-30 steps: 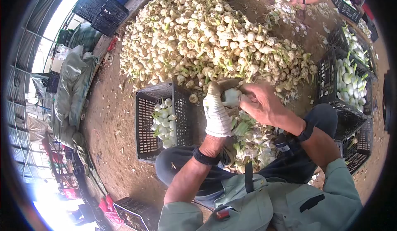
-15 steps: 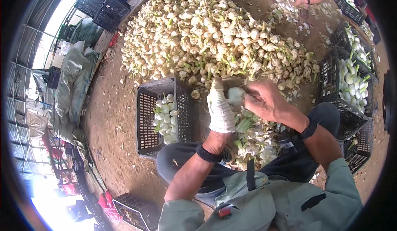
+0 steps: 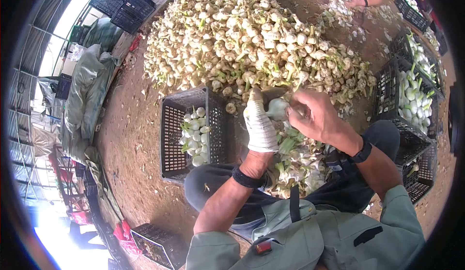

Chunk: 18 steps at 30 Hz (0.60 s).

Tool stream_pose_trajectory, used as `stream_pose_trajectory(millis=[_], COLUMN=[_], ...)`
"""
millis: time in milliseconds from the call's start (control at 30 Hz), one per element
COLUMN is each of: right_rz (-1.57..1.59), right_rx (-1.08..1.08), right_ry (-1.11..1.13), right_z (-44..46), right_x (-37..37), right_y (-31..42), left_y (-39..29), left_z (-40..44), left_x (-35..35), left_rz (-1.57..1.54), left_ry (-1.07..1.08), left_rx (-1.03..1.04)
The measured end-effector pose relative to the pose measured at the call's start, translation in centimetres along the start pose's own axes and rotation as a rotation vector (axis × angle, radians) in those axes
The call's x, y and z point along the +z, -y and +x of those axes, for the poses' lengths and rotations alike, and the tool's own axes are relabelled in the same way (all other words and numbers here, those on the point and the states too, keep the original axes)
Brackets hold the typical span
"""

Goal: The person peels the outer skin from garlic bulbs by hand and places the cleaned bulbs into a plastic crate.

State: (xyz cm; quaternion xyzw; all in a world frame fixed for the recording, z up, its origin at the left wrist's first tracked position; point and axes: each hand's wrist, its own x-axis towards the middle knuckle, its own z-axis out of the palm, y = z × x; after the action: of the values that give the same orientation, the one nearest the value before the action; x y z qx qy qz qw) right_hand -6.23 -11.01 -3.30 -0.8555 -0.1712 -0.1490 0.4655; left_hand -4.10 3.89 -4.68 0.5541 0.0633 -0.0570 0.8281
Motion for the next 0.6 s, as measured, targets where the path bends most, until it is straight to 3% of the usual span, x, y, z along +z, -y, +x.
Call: stream_pose_trajectory(millis=[267, 333, 400, 600], right_rz=[-0.098, -0.128, -0.159, 0.177], right_rx=[-0.109, -0.049, 0.011, 0.130], right_ry=[-0.068, -0.084, -0.106, 0.101], right_z=[-0.4, -0.1, -0.1, -0.1], right_x=[0.8, 1.0, 0.4, -1.1], right_y=[-1.4, -3.1, -4.1, 0.0], left_y=[0.2, -0.6, -0.9, -0.8], left_z=[0.2, -0.2, -0.4, -0.3], left_x=[0.1, 0.5, 0.1, 0.0], left_rz=[0.099, -0.092, -0.218, 0.013], left_ry=[-0.057, -0.091, 0.015, -0.024], left_rx=[0.024, -0.044, -0.069, 0.053])
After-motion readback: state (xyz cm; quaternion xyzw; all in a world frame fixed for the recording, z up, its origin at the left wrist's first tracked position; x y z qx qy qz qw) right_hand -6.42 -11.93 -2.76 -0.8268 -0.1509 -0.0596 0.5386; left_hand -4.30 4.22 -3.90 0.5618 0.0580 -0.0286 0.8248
